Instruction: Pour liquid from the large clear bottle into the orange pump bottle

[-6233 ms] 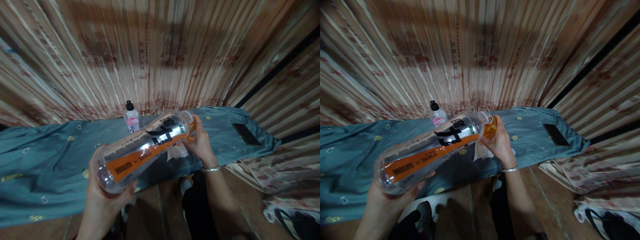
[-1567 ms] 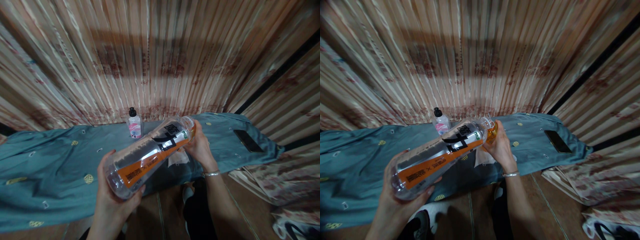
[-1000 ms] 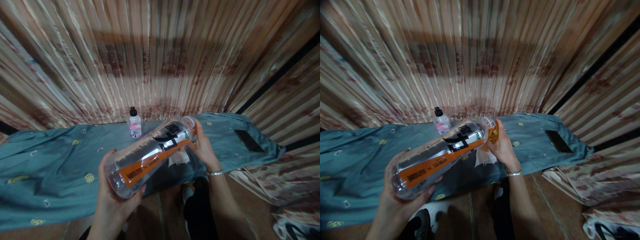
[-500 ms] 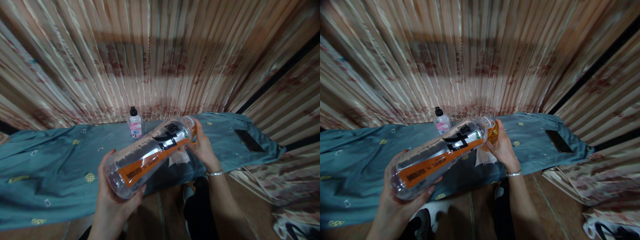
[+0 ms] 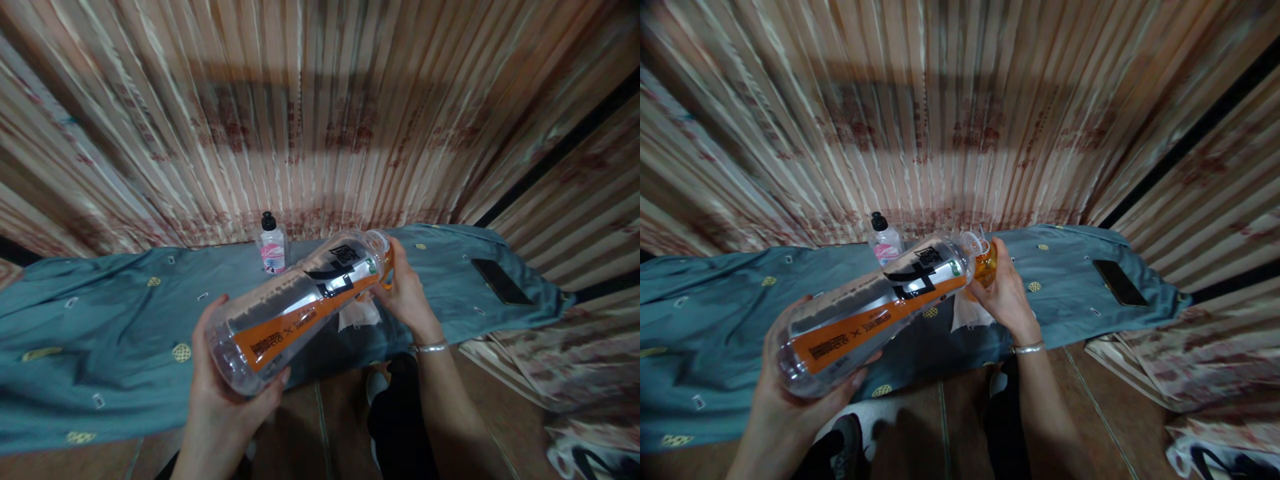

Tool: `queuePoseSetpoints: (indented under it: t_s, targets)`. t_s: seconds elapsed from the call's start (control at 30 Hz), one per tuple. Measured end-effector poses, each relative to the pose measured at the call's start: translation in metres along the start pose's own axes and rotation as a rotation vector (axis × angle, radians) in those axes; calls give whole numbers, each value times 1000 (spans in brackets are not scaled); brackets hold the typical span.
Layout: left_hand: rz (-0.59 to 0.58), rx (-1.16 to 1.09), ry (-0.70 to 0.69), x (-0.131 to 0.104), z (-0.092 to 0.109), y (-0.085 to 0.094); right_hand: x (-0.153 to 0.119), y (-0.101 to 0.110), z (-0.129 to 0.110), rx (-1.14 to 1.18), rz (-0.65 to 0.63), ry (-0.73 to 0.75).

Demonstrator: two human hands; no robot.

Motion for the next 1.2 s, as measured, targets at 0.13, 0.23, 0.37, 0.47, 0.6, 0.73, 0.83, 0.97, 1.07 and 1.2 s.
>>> queuePoseSetpoints:
  t_s: [0.13, 0.23, 0.37, 0.47, 0.6, 0.73, 0.83, 0.97, 1.07, 1.2]
  targets:
    - [101, -52, 76, -4, 4, -3, 0, 0, -1, -6, 5, 22]
    - [102, -42, 79, -5, 6, -5, 0, 0, -1, -12, -2, 19]
    - [111, -29, 94, -4, 6, -3, 0, 0, -3, -10, -5, 15]
    - [112, -21, 157, -4, 7, -2, 0, 0, -5, -7, 1, 25]
    - [106, 10, 173, -5, 13, -3, 0, 0, -5, -13, 2, 29]
    - [65, -9, 237, -6, 13, -3, -1, -1, -4, -15, 3, 44]
    - [67, 3, 245, -6, 14, -3, -1, -1, -4, -17, 5, 52]
    - [79, -1, 239, -6, 16, -3, -1, 0, -5, -15, -7, 45]
    - [80, -1, 229, -7, 18, -4, 0, 0, -6, -9, -6, 37]
    - [83, 18, 207, -7, 18, -3, 0, -1, -4, 2, -3, 25]
Point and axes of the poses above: each hand's wrist, its own x-axis towards the middle knuckle, its own y-axis out of the back of the hand, z = x × y, the point moved 4 cm from there along x, towards the middle knuckle, and after that the axes turned 14 degrees about z, right-handed, at the moved point
